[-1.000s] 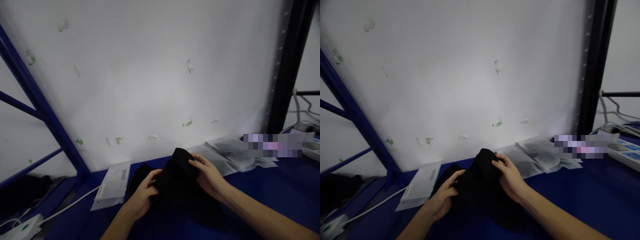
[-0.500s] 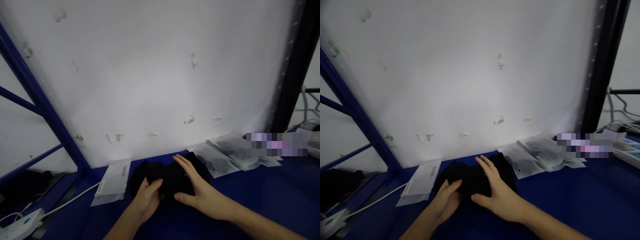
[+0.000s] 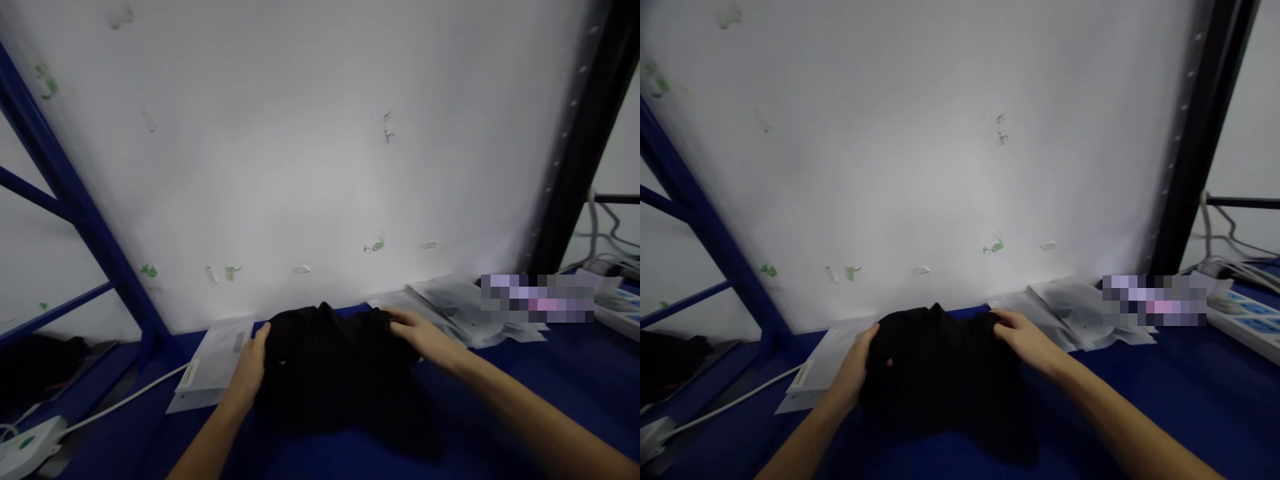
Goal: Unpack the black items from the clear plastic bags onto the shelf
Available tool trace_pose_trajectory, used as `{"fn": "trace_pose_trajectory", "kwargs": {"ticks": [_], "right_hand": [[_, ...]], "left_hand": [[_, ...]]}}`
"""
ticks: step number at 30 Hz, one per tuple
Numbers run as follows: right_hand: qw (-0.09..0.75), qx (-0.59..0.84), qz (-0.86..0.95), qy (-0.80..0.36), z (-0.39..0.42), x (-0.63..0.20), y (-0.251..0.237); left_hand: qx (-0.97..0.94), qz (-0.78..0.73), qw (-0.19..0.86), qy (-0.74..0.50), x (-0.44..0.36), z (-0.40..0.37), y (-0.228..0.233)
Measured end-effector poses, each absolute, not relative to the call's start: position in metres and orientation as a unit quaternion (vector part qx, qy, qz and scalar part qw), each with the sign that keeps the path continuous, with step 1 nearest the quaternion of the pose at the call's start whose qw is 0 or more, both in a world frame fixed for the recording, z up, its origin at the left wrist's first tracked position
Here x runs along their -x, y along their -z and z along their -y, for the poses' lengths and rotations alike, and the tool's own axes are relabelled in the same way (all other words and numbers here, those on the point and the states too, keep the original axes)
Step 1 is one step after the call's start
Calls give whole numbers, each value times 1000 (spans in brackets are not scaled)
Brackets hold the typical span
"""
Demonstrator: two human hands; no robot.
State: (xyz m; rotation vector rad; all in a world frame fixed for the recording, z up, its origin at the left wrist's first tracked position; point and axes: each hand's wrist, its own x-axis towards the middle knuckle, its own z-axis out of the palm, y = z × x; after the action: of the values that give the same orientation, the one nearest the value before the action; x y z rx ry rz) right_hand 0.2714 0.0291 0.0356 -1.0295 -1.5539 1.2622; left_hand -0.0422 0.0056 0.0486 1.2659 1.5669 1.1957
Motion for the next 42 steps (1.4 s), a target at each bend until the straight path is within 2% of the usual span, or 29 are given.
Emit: {"fn": "trace_pose_trajectory", "kwargs": {"ticks": [4, 6, 7, 11, 14, 22, 26, 28, 30, 34, 39, 42], "right_hand": [[405, 496, 730, -239, -41, -282, -28], [403, 484, 758, -166, -39, -280, -25], [388, 463, 782, -157, -37, -279, -23], [282, 404, 857, -153, -29, -273, -14], [259, 408, 864, -139, -30, -272, -10], [375, 433, 810, -124, -32, -282, -35], [340, 424, 822, -169, -29, -287, -38], [312, 404, 837, -198, -30, -286, -36], [298, 389, 846, -209, -31, -285, -35], [336, 422, 824, -177, -36, -282, -34], [400, 461, 771, -182, -45, -285, -31], [444, 494, 732, -151, -52, -289, -24]], "left_hand": [[-593, -722, 119, -336, 52, -10, -51], [-657, -679, 6, -328, 51, -8, -52], [-698, -638, -12, -324, 50, -6, -52], [-803, -517, 82, -286, 47, 0, -43], [-796, -520, 112, -287, 48, -3, -35], [-648, -668, 20, -365, 56, -9, -58], [-623, -728, -2, -287, 64, -11, -62], [-650, -710, -19, -271, 67, -12, -60], [-728, -633, -2, -265, 68, -11, -58], [-828, -493, 125, -235, 65, -3, -59], [-818, -502, 141, -244, 62, -3, -60], [-773, -541, 139, -301, 63, -11, -57]]}}
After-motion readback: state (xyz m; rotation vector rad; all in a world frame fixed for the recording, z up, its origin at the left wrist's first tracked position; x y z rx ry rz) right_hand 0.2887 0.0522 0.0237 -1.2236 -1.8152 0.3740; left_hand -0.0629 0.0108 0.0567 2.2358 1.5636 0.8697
